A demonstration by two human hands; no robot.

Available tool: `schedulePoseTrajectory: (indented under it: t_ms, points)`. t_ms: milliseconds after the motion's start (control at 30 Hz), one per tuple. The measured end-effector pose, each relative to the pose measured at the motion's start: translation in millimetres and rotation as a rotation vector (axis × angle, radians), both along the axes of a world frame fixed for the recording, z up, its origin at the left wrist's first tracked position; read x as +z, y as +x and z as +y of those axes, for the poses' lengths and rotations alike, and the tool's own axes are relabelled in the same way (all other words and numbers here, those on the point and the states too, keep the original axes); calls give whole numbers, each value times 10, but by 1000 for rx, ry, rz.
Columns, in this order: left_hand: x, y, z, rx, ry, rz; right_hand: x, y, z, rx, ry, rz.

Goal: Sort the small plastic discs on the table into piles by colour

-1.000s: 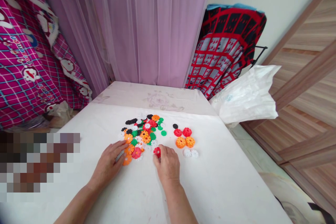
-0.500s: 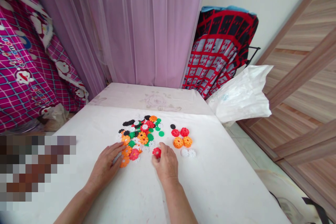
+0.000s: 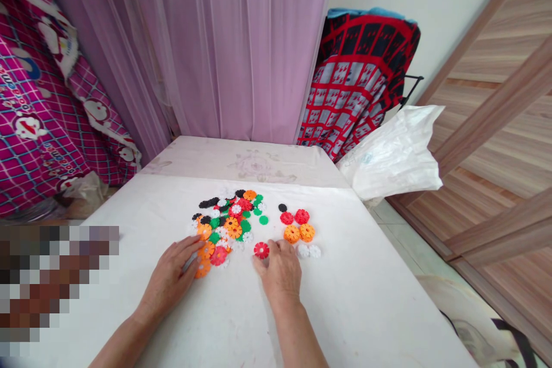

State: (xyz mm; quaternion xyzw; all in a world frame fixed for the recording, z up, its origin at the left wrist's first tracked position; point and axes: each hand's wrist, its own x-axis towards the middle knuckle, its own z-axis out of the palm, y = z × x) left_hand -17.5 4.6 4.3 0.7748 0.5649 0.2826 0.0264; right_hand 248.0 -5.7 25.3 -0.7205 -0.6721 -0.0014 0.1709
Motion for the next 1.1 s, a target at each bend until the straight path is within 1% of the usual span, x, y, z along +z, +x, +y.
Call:
schedulePoseTrajectory:
  t_ms: [100, 200, 267, 333, 433, 500, 600, 700, 767, 833, 933, 1033, 1100]
  points:
    - [8, 1, -4, 4, -5, 3, 3, -10, 9, -4, -29, -2]
    - [19, 3, -5, 5, -20, 8, -7, -33, 46, -30, -12, -10]
    - [23, 4, -3, 5, -24, 8, 12, -51, 76, -46, -11, -18]
    - [23, 4, 0, 1, -20, 5, 56, -68, 101, -52, -41, -13]
    - [25, 4, 6, -4, -16, 6, 116, -97, 117, -69, -100, 50]
    - [30, 4, 8, -8, -17, 6, 114, -117, 108, -64, -105, 101]
    - [34, 5, 6, -15, -16, 5, 49, -132, 78, -13, -17, 127]
    - [26, 8, 5, -8, -6, -1, -17, -117, 53, 75, 91, 167]
    - [19, 9, 5, -5, -3, -3, -32, -97, 51, 129, 122, 225]
    - [17, 9, 6, -5, -6, -5, -29, -78, 57, 155, 125, 280]
    - [21, 6, 8, -12, -10, -6, -6, -59, 64, 140, 109, 310]
    - [21, -1, 15, -24, -7, -5, 41, -47, 48, 163, 72, 272]
    - [14, -7, 21, -24, 1, -5, 97, -41, 23, 197, 21, 213]
